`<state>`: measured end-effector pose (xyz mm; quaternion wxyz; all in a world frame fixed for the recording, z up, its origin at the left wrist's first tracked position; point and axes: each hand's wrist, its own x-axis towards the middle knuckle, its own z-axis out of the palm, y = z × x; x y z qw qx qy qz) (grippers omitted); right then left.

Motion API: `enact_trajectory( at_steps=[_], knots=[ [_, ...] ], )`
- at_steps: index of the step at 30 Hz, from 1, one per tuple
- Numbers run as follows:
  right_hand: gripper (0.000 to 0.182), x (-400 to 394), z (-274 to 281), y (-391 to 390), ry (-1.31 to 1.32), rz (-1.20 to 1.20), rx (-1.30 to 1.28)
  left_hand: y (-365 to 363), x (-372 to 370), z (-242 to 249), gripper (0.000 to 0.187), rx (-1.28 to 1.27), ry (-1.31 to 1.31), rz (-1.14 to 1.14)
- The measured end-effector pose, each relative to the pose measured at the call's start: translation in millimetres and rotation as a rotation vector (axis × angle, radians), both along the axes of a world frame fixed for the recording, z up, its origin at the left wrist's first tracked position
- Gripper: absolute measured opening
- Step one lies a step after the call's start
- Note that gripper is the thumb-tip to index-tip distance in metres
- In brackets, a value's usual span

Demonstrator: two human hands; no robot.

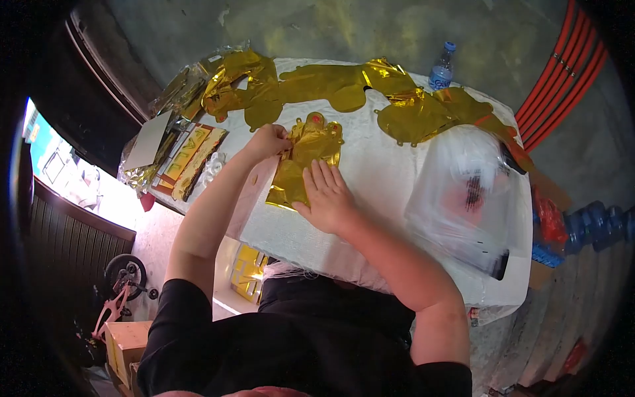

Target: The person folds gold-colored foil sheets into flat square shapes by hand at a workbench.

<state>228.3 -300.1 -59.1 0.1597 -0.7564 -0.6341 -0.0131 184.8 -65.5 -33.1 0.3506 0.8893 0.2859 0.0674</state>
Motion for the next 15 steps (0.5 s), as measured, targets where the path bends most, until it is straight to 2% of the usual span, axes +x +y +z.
enact_trajectory(
  at_steps=[2,4,5,10,15],
  knots=[
    [0.074,0,-3,1,-0.005,0.002,0.013,-5,-7,7,0.018,0.003,-0.042,0.005],
    [0.074,0,-5,0,-0.015,0.0,0.026,-12,-10,9,0.015,-0.32,-0.121,0.072],
    [0.074,1,-4,0,-0.015,0.001,0.026,-12,-11,9,0.015,-0.315,-0.128,0.073],
    [0.074,1,-5,-1,-0.01,0.008,0.03,-6,-14,4,0.015,-0.754,-0.19,0.127],
    [0.074,1,-3,1,-0.02,0.007,0.022,-7,-18,9,0.014,-0.823,-0.117,0.127]
  ],
)
